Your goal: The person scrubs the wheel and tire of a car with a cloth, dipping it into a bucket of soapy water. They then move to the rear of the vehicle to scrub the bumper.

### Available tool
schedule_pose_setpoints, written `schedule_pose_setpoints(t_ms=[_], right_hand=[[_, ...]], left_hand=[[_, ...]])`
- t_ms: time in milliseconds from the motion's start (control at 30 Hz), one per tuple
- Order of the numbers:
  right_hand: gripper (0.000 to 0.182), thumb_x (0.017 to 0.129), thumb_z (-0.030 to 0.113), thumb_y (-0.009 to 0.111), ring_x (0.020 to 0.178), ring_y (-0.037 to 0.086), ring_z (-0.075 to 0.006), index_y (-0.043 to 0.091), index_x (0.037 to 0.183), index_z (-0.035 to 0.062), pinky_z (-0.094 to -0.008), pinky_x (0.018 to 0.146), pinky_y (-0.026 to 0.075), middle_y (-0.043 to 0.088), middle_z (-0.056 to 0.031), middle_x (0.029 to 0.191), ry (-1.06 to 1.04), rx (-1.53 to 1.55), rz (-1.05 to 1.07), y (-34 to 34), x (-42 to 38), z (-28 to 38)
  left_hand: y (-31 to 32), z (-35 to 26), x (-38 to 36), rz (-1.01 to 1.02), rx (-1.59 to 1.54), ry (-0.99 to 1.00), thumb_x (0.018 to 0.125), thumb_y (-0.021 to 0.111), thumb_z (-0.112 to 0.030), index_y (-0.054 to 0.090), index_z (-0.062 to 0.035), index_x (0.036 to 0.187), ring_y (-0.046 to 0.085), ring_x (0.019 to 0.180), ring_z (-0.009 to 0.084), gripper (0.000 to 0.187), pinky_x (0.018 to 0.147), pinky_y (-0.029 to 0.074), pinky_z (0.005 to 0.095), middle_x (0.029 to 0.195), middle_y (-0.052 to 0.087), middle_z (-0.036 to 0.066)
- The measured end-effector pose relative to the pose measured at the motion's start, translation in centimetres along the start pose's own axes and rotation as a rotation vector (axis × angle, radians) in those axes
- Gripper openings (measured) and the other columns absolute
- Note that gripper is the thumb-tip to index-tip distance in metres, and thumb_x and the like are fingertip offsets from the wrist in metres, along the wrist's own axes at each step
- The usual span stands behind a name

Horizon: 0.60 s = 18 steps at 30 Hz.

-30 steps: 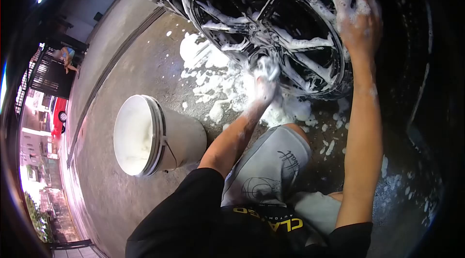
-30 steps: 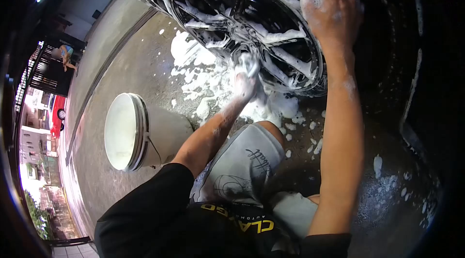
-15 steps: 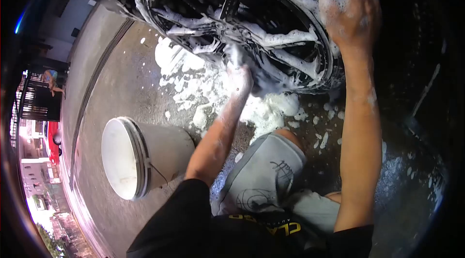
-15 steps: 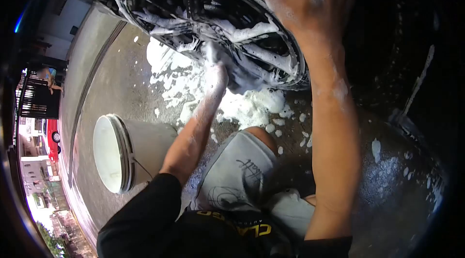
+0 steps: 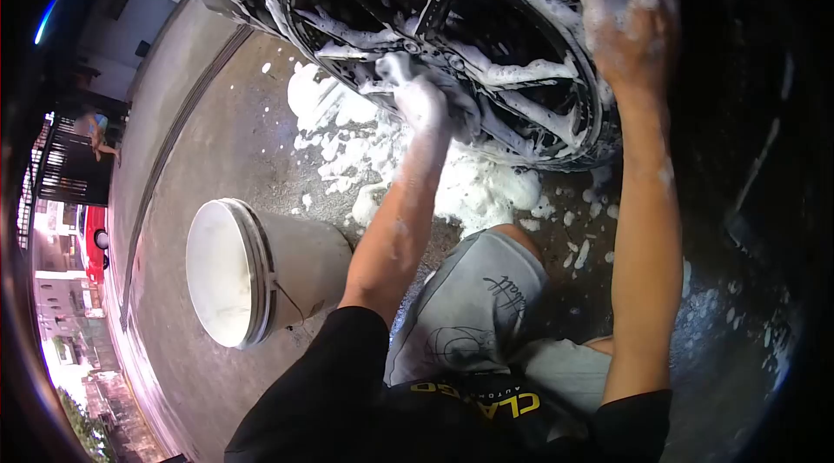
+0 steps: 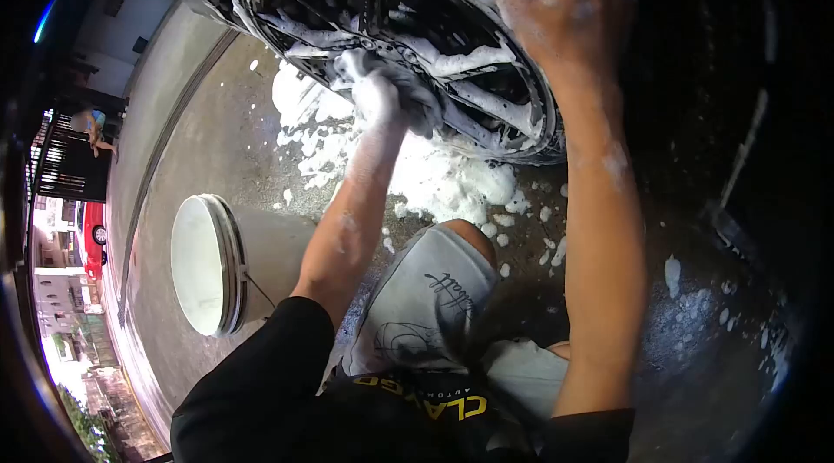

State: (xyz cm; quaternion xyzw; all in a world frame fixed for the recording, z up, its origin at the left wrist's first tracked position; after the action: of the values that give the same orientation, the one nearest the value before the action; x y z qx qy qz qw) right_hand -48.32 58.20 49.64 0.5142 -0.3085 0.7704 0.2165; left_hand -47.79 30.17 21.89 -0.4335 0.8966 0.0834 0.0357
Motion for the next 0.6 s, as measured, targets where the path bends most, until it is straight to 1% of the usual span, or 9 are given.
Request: schedule_pose_setpoints(t_ms=[33, 100, 167, 233, 433, 467, 533, 567, 600], right_hand=[[0.03, 0.092, 0.021, 0.06, 0.107, 0.061, -0.0361, 0.065, 0.117, 0.0062, -0.0428, 0.093, 0.049, 0.066, -0.0156, 0.115, -0.07, 0.022, -0.054, 0.0, 0.0, 0.2], [0.029, 0.091, 0.019, 0.061, 0.106, 0.062, -0.0357, 0.064, 0.117, 0.0057, -0.0414, 0.093, 0.049, 0.067, -0.015, 0.113, -0.061, -0.021, -0.031, 0.0, -0.4, -0.1], [0.029, 0.091, 0.019, 0.061, 0.106, 0.062, -0.0358, 0.064, 0.117, 0.0058, -0.0418, 0.093, 0.049, 0.068, -0.0149, 0.113, -0.156, 0.085, -0.089, -0.1, -0.5, -0.2], [0.029, 0.091, 0.02, 0.062, 0.105, 0.062, -0.0356, 0.065, 0.117, 0.0059, -0.0424, 0.093, 0.049, 0.068, -0.015, 0.113, -0.102, 0.017, -0.056, 0.0, -0.3, -0.1], [0.032, 0.091, 0.027, 0.063, 0.106, 0.061, -0.036, 0.065, 0.117, 0.0086, -0.0454, 0.092, 0.049, 0.066, -0.0146, 0.116, 0.034, 0.006, 0.008, -0.7, -0.4, 0.0], [0.032, 0.092, 0.027, 0.062, 0.107, 0.061, -0.0363, 0.065, 0.119, 0.0097, -0.0456, 0.093, 0.048, 0.066, -0.0144, 0.117, 0.036, -0.002, 0.015, -0.7, -0.8, 0.0], [0.031, 0.094, 0.027, 0.06, 0.11, 0.059, -0.0369, 0.064, 0.121, 0.0132, -0.0453, 0.095, 0.048, 0.066, -0.0135, 0.119, 0.065, -0.007, 0.021, -0.7, -0.7, -0.3], [0.034, 0.094, 0.028, 0.059, 0.116, 0.056, -0.0369, 0.061, 0.126, 0.0161, -0.0482, 0.098, 0.045, 0.063, -0.0133, 0.124, 0.15, 0.021, 0.12, -0.2, -0.6, -0.9], [0.037, 0.094, 0.029, 0.06, 0.119, 0.053, -0.0375, 0.058, 0.129, 0.0181, -0.0503, 0.1, 0.044, 0.059, -0.0133, 0.129, 0.155, 0.018, 0.158, -0.1, -0.7, -1.0]], left_hand=[[0.4, -1.3, -0.1, 0.089, 0.312, 0.328, 0.082, 0.05, 0.002, 0.051, -0.0099, 0.127, 0.058, 0.107, 0.0241, 0.047, 0.09, 0.049, 0.0376, 0.117, 0.056, 0.017], [0.9, -3.1, -3.4, -0.169, 1.032, 1.105, 0.083, 0.052, 0.002, 0.054, -0.0122, 0.135, 0.057, 0.116, 0.0288, 0.054, 0.097, 0.047, 0.0362, 0.126, 0.058, 0.019], [-0.7, 1.4, 0.7, 0.129, 1.326, 1.09, 0.085, 0.056, -0.003, 0.054, -0.0152, 0.137, 0.056, 0.117, 0.0302, 0.053, 0.099, 0.046, 0.0368, 0.124, 0.059, 0.02], [-5.5, 1.8, 4.1, 0.368, 0.493, 0.25, 0.098, 0.052, -0.029, 0.053, -0.0141, 0.138, 0.059, 0.113, 0.0247, 0.043, 0.098, 0.047, 0.0355, 0.12, 0.063, 0.019], [-6.0, 2.6, 10.1, 0.35, 0.664, 0.662, 0.104, 0.041, -0.027, 0.053, -0.0077, 0.136, 0.053, 0.118, 0.0282, 0.039, 0.102, 0.043, 0.0378, 0.129, 0.057, 0.019], [-4.1, 0.0, 5.7, 0.344, 0.775, 0.47, 0.101, 0.043, -0.024, 0.047, -0.0082, 0.14, 0.053, 0.118, 0.0295, 0.042, 0.102, 0.043, 0.0367, 0.129, 0.056, 0.02], [-3.7, 2.0, 7.6, 0.341, 1.478, 0.746, 0.099, 0.039, -0.015, 0.041, -0.018, 0.146, 0.055, 0.116, 0.0321, 0.047, 0.103, 0.044, 0.0391, 0.134, 0.053, 0.019], [-3.9, 1.5, 8.1, 0.633, 1.582, 0.762, 0.095, 0.04, -0.009, 0.039, -0.0267, 0.148, 0.053, 0.118, 0.0342, 0.056, 0.105, 0.043, 0.045, 0.141, 0.05, 0.019], [-5.0, 0.6, 7.9, 0.768, 1.669, 0.804, 0.091, 0.043, -0.005, 0.041, -0.0226, 0.147, 0.049, 0.125, 0.0354, 0.059, 0.107, 0.04, 0.0464, 0.144, 0.047, 0.018]])
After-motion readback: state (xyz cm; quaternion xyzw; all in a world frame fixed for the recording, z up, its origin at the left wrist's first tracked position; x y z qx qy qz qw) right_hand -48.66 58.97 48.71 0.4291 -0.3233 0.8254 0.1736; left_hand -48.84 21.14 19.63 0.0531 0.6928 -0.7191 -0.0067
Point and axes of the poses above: each hand's wrist, its own x-axis towards the middle knuckle, its own y-axis out of the palm, z = x × y, the point moved 9 cm from there along x, towards the middle knuckle
